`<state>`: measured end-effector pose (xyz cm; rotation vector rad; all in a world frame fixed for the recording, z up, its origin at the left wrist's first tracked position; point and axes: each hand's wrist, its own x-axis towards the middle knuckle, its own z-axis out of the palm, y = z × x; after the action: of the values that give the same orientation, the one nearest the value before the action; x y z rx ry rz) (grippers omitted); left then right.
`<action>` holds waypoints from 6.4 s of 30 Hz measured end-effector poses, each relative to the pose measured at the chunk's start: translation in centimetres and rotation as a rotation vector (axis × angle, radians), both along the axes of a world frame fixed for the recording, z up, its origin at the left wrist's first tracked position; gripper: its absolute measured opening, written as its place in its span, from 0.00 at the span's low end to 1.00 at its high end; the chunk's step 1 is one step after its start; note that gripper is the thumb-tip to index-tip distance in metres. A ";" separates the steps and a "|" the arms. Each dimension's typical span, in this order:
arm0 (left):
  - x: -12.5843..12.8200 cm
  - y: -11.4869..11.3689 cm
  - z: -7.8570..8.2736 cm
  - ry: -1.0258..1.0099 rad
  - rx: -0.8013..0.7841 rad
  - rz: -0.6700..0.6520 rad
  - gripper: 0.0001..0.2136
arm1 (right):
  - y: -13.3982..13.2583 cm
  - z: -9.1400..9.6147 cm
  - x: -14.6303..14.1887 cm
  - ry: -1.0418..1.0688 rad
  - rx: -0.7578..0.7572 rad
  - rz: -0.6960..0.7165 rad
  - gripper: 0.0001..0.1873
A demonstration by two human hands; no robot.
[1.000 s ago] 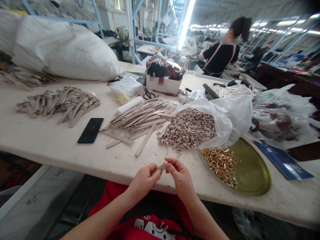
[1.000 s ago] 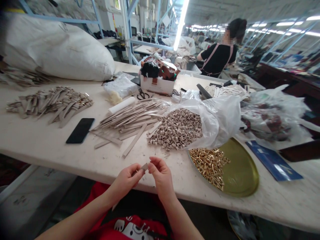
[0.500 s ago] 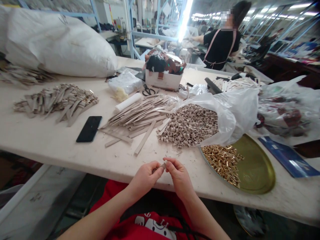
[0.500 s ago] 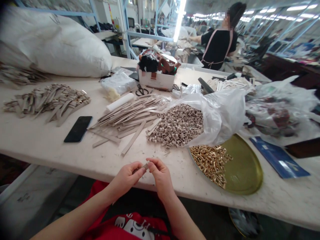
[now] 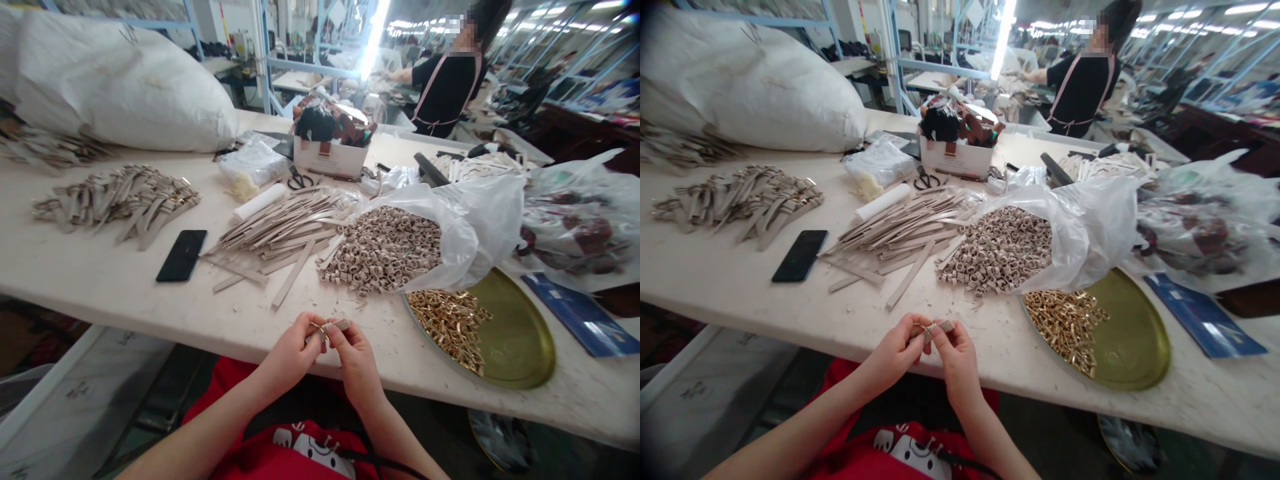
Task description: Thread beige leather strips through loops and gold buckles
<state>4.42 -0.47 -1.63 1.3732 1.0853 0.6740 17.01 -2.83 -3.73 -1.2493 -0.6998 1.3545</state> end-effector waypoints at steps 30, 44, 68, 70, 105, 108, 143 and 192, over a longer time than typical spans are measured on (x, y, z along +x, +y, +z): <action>-2.0 -0.8 1.5 0.225 -0.099 -0.179 0.08 | -1.4 -0.1 1.4 0.211 -0.139 0.233 0.12; -1.6 -1.0 -0.2 0.077 -0.413 -0.294 0.14 | -2.8 -0.9 2.4 -0.406 0.048 0.367 0.08; -1.3 -1.8 -0.4 0.096 -0.472 -0.310 0.17 | -4.7 -1.6 1.9 -0.560 0.114 0.363 0.09; -1.7 -1.6 -0.3 0.134 -0.470 -0.383 0.18 | -5.0 -2.0 1.5 -0.602 0.117 0.333 0.09; -2.2 -2.4 -0.1 0.224 -0.335 -0.515 0.21 | -5.1 -1.8 1.6 -0.436 0.089 0.377 0.11; -1.8 -2.5 -0.1 0.244 -0.292 -0.523 0.20 | -5.1 -1.5 1.6 -0.407 0.113 0.428 0.10; -2.4 10.8 -0.2 0.942 0.285 0.073 0.07 | 2.1 -4.6 7.4 -1.285 0.295 -0.049 0.15; 1.4 0.8 2.1 -0.303 -0.684 -0.018 0.12 | 5.4 0.0 9.2 -0.839 0.140 0.124 0.09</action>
<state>5.84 0.28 0.51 0.6663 0.9335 0.4177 26.20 2.57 -3.74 -1.6778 -1.4387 0.8128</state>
